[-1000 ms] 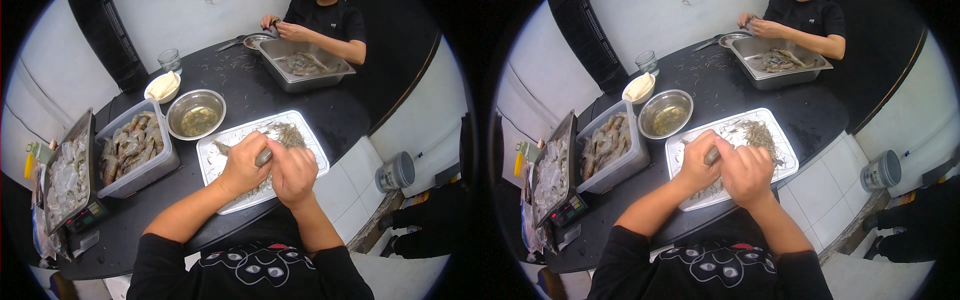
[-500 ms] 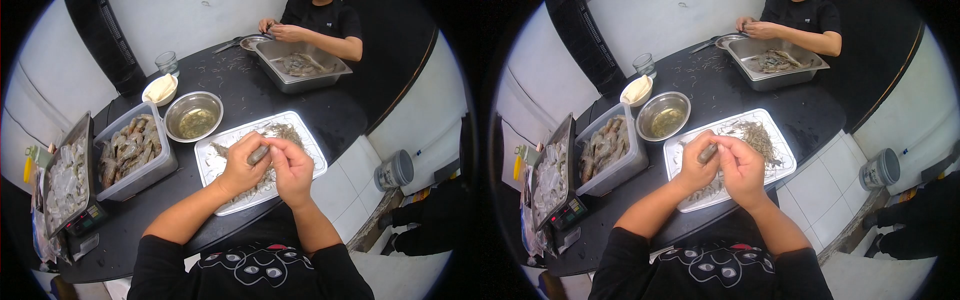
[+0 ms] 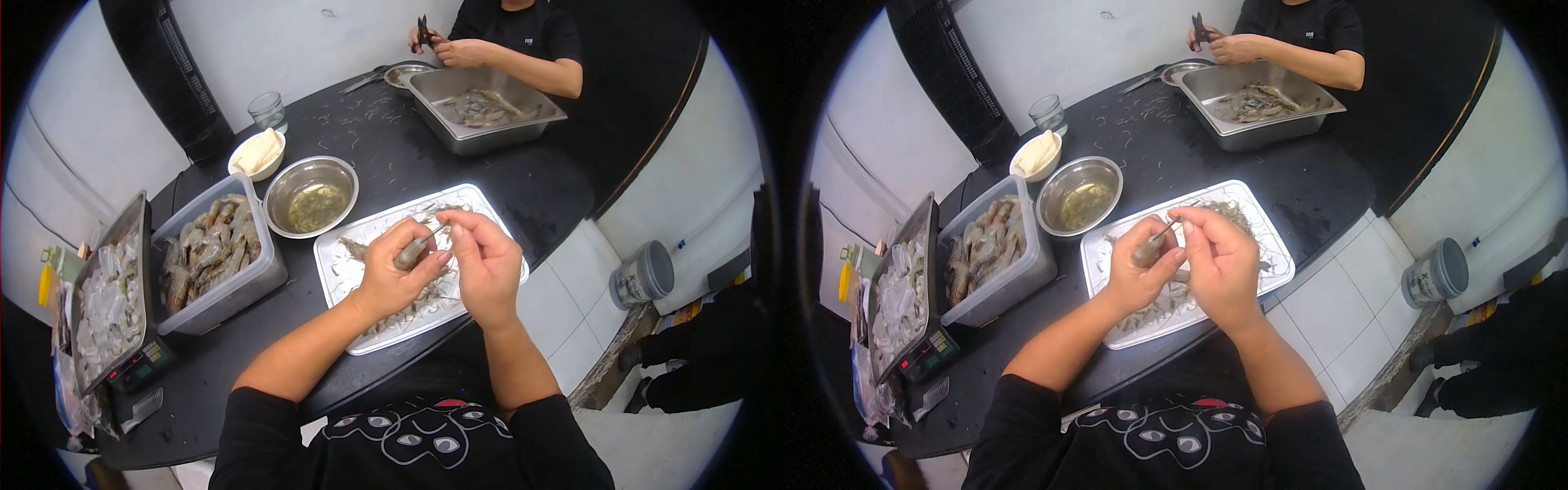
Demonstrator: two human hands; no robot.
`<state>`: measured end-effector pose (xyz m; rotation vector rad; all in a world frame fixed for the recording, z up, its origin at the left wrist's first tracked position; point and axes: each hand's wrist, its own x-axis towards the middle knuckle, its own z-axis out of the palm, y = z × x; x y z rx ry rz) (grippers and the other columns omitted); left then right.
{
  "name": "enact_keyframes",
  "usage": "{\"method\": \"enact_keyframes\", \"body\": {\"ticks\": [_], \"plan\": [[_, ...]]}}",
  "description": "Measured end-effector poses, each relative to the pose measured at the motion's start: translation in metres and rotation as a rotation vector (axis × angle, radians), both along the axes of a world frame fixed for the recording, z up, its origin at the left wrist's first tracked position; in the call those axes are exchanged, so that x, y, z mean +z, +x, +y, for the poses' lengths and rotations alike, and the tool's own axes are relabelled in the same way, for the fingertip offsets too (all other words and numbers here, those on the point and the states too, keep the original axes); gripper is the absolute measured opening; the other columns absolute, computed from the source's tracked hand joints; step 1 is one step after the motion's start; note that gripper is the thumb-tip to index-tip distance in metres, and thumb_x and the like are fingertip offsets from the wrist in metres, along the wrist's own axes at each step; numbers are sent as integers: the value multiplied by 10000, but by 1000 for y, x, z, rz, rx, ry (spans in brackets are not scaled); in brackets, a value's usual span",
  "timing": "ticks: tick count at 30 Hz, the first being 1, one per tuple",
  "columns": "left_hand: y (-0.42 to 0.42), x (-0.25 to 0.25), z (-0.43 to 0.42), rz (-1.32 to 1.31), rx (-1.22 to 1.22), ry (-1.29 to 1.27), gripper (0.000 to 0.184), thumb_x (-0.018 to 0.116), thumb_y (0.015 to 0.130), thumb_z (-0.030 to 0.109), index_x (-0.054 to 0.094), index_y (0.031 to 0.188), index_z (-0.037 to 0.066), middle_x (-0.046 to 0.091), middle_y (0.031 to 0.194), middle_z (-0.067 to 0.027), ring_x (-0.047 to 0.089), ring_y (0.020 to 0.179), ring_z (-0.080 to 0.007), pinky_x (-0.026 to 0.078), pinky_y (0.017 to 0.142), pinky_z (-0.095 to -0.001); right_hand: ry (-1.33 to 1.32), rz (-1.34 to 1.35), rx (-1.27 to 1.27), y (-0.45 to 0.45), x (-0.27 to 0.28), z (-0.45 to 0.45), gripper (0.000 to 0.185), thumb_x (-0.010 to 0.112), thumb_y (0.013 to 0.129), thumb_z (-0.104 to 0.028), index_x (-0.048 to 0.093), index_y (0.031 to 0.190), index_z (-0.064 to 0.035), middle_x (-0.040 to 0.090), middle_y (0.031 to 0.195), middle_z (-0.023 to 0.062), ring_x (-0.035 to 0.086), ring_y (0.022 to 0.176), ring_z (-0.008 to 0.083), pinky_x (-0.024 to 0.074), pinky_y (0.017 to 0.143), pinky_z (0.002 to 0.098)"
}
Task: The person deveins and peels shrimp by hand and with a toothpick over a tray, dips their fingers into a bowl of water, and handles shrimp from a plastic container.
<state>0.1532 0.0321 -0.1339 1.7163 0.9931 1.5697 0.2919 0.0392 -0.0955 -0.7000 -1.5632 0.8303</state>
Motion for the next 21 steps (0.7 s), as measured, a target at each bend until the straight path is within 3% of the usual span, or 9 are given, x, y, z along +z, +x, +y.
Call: {"method": "enact_keyframes", "body": {"ticks": [16,21], "plan": [[-3,-3,1,-25,-33,-90,210,710,775,167,535,780,49,491,698,-1,466,613,-72,385,555,-225,-36,59,63,2,9,5,175,504,884,-12,623,999,47,653,915,93,590,839,115,455,745,228],[-3,-2,1,-41,-44,-29,190,700,788,157,562,840,37,510,750,-5,471,626,-70,396,571,-224,-54,58,61,2,5,9,172,507,888,-18,626,993,48,654,919,90,586,843,112,452,756,230]]}}
